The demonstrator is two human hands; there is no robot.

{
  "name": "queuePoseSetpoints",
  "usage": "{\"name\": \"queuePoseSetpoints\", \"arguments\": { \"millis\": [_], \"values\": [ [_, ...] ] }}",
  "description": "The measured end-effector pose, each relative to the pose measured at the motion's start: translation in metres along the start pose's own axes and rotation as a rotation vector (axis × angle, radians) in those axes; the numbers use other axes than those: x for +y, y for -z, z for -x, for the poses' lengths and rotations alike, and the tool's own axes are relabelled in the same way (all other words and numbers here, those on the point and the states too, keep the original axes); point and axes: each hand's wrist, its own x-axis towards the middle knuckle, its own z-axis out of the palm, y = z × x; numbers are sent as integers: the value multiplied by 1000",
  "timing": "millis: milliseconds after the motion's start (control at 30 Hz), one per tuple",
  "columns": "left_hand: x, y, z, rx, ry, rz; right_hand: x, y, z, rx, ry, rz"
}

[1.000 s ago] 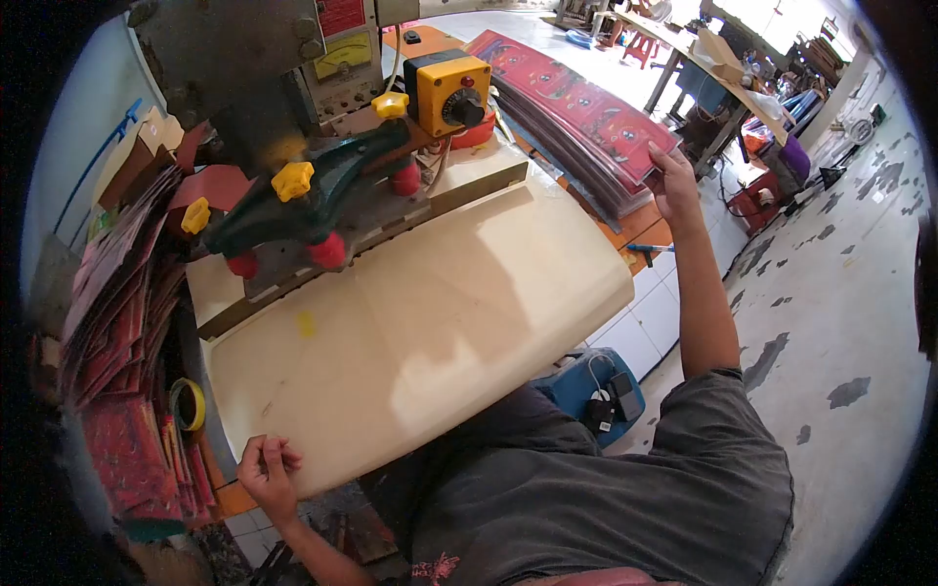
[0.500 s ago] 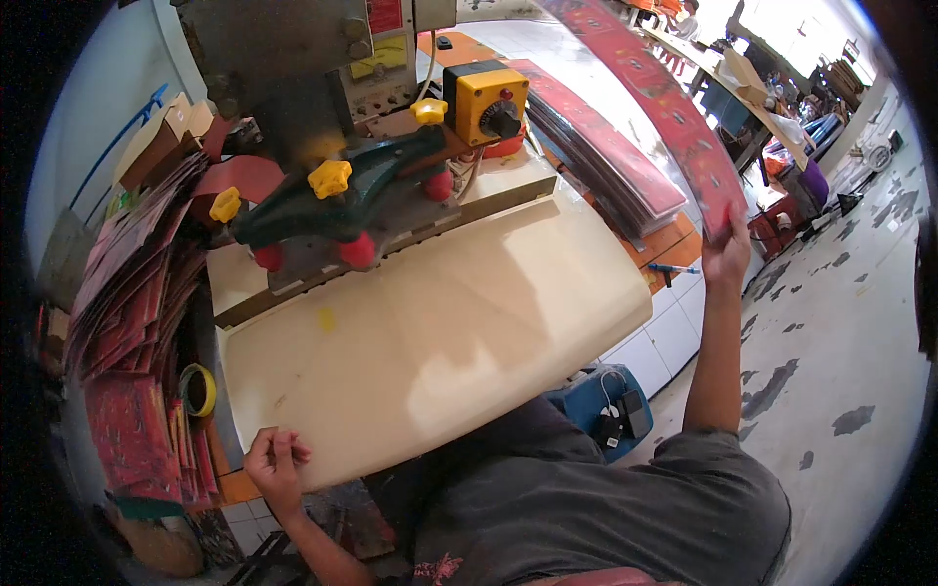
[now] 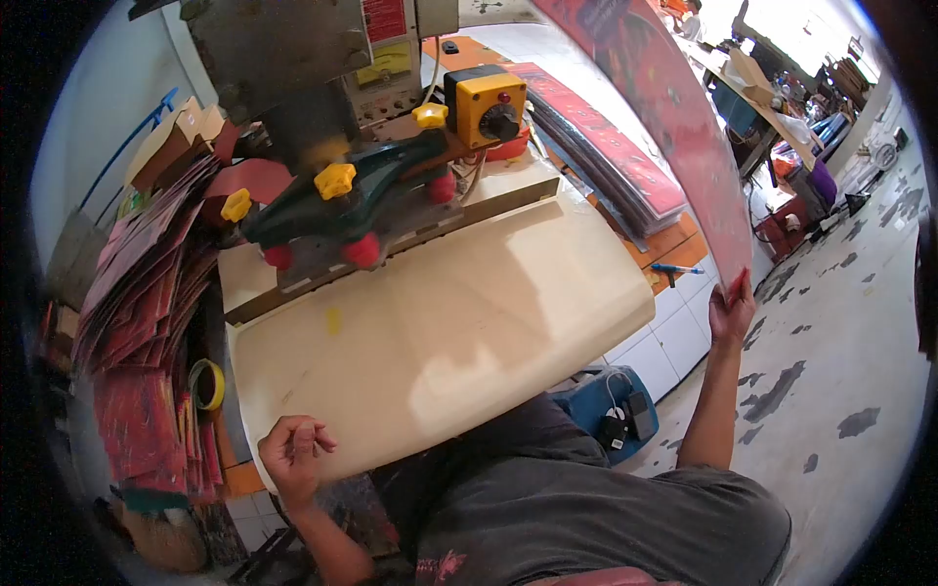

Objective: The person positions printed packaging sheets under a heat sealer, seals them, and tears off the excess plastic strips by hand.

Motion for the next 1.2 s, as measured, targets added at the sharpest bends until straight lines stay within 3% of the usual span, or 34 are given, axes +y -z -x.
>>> {"name": "queuePoseSetpoints", "arguments": {
  "millis": [33,67,133,167,267,367,400,467,533,600,667,700,733,900,1000,1167,1200],
  "values": [
    [5,-5,-1,12,5,-8,1,-8,4,83,5,27],
    [9,-10,-1,16,-55,41,-1,-1,5,-171,-83,-16],
    [14,-14,0,19,-133,116,12,-46,21,37,-82,107],
    [16,-16,-1,54,-120,95,11,-6,7,-58,-68,198],
    [23,-20,-3,44,-162,373,19,-43,20,-376,-313,105],
    [35,-26,-10,138,-161,426,41,-69,34,-334,-399,201],
    [42,-32,-14,189,-155,523,51,-76,40,-331,-236,492],
    [35,-26,-18,303,-148,607,73,-91,45,-386,-88,770],
    [12,-12,-16,321,6,375,91,-103,47,-406,-112,793],
    [16,-3,-16,393,68,359,105,-110,46,-399,-142,807],
    [16,4,-11,447,119,342,110,-101,36,-311,-320,519],
    [10,8,-9,460,116,386,118,-106,41,-320,-349,525],
    [5,10,-7,469,106,432,124,-115,45,-372,-230,738],
    [0,14,-6,574,117,513,143,-117,31,-599,0,1054],
    [-3,17,-4,639,92,560,141,-119,31,-900,642,1588],
    [4,3,-4,679,34,589,142,-94,6,-950,639,1616],
    [3,1,-3,679,19,589,147,-95,6,-836,379,1388]
  ]
}}
